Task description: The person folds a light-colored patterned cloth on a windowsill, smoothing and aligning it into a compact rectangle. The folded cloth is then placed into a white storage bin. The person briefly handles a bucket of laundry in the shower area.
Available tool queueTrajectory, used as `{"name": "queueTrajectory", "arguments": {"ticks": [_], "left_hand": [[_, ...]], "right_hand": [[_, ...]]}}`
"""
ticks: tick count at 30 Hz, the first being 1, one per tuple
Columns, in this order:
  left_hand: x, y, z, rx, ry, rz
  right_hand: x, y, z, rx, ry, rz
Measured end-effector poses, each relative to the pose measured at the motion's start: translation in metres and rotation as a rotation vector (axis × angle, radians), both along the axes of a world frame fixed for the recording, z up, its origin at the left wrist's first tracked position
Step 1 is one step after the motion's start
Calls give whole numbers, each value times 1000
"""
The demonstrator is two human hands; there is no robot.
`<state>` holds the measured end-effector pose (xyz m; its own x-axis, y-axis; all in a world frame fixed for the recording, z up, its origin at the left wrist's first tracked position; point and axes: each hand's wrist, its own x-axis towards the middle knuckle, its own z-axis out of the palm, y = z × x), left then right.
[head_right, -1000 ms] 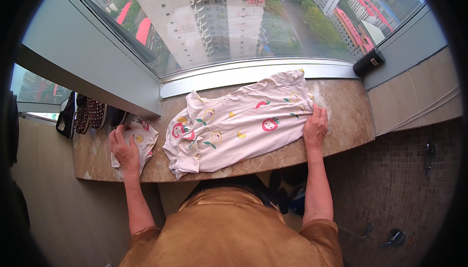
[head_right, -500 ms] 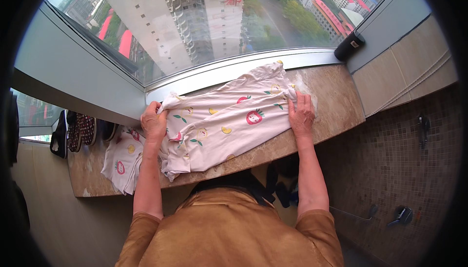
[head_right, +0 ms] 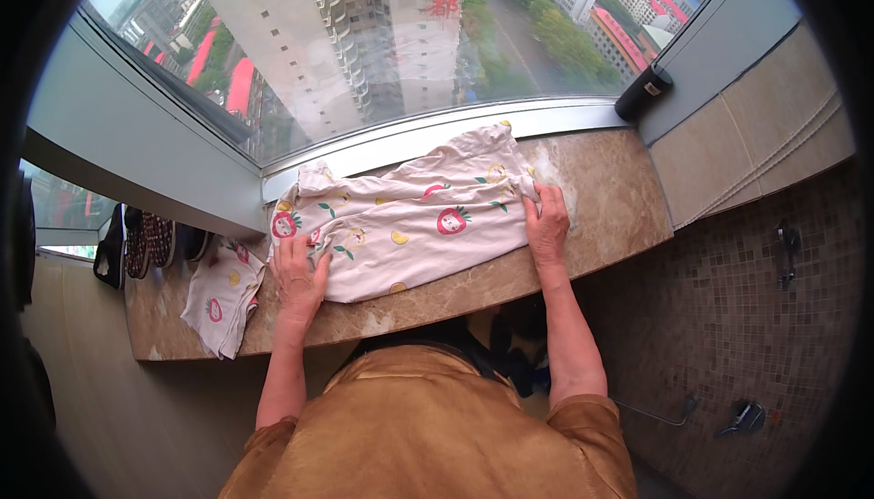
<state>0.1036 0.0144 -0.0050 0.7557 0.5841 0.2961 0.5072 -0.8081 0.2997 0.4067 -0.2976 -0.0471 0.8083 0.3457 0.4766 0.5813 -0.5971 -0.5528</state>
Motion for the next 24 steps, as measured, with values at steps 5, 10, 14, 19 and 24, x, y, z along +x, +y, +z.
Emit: {"name": "queueTrajectory", "arguments": {"ticks": [5, 10, 14, 19, 24], "left_hand": [[0, 1, -7, 72, -18, 2], [-2, 8, 1, -167, -267, 17], [-1, 14, 3, -466, -362, -11], [6, 20, -4, -953, -520, 2], [10, 12, -1, -818, -400, 30]], "right_hand": [[4, -3, 7, 101, 3, 36], [12, -2, 22, 217, 134, 70], [28, -8, 15, 333, 385, 166], [42, 1, 7, 463, 562, 208], [42, 15, 24, 369, 620, 160]]}}
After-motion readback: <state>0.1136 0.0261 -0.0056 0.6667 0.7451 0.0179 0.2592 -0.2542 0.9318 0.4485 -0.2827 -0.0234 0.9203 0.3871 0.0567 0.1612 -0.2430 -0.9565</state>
